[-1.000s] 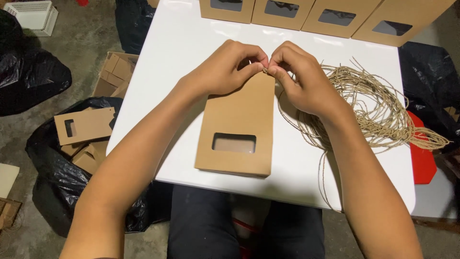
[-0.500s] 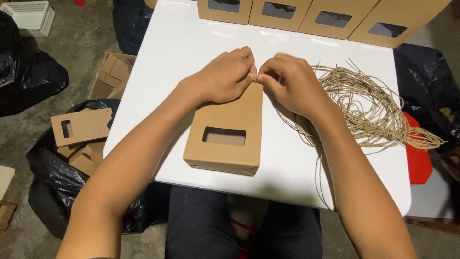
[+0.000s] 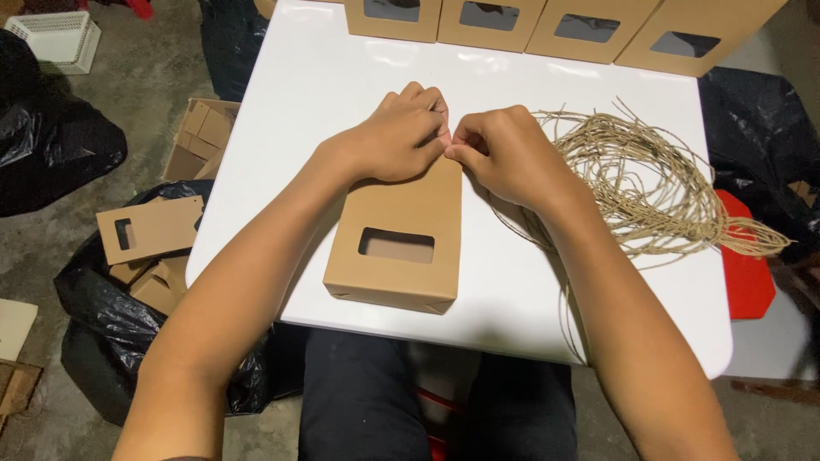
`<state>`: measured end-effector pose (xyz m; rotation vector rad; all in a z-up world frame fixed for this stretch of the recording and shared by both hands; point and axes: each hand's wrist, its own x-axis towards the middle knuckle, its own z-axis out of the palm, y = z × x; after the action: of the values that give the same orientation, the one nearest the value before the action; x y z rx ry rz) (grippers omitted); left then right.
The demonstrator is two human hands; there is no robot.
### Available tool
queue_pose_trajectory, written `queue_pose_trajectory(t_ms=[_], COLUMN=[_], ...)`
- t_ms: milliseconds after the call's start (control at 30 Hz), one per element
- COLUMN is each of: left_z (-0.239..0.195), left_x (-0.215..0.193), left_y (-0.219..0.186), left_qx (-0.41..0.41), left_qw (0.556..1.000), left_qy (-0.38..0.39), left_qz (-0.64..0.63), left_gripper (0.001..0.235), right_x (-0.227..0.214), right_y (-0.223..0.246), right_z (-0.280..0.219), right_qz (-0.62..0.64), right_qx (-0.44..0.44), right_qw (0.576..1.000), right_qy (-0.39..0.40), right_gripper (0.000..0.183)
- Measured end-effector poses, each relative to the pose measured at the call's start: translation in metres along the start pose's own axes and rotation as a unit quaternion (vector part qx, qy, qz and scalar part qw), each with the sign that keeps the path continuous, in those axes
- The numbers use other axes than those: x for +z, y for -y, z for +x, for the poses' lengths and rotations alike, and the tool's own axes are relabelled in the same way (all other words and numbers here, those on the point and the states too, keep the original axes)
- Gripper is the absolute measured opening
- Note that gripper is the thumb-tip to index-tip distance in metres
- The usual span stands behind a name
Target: The person is seen assembling brown paper gift bags. This involves folding the top flap of the bag and carefully threading a piece of twine through pre-punched holes to form a handle, then placing the finished bag in a row with others.
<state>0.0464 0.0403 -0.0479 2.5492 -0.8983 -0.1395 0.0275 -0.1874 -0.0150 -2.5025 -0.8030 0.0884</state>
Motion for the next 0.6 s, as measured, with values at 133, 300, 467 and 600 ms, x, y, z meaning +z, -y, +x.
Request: queue_pose_trajectory(t_ms=[133, 300, 467, 600], left_z=[0.001, -0.006, -0.013, -0.013], left_x=[-0.005, -0.012, -0.024, -0.025], left_y=[-0.01, -0.021, -0.034, -0.034], left_qx=[-0.02, -0.045, -0.072, -0.087], left_qw=[0.998, 0.999, 0.992, 0.988], left_qy=[0.003, -0.027, -0.074, -0.092], left_qz=[0.056, -0.004, -0.077, -0.09], left_gripper=[0.028, 0.026, 0.016, 0.01], right_x=[-0.004, 0.008, 0.008, 0.002], right_y=[0.012, 0.006, 0.009, 0.004], right_z=[-0.003, 0.002, 0.002, 0.004], right_qz=[-0.001, -0.011, -0.024, -0.036], right_qx=[0.009, 0.008, -0.002, -0.053], right_qw=[1.0, 0.999, 0.998, 0.997], right_qy=[-0.009, -0.041, -0.053, -0.047], right_gripper=[0.01, 0.02, 0.018, 0.019])
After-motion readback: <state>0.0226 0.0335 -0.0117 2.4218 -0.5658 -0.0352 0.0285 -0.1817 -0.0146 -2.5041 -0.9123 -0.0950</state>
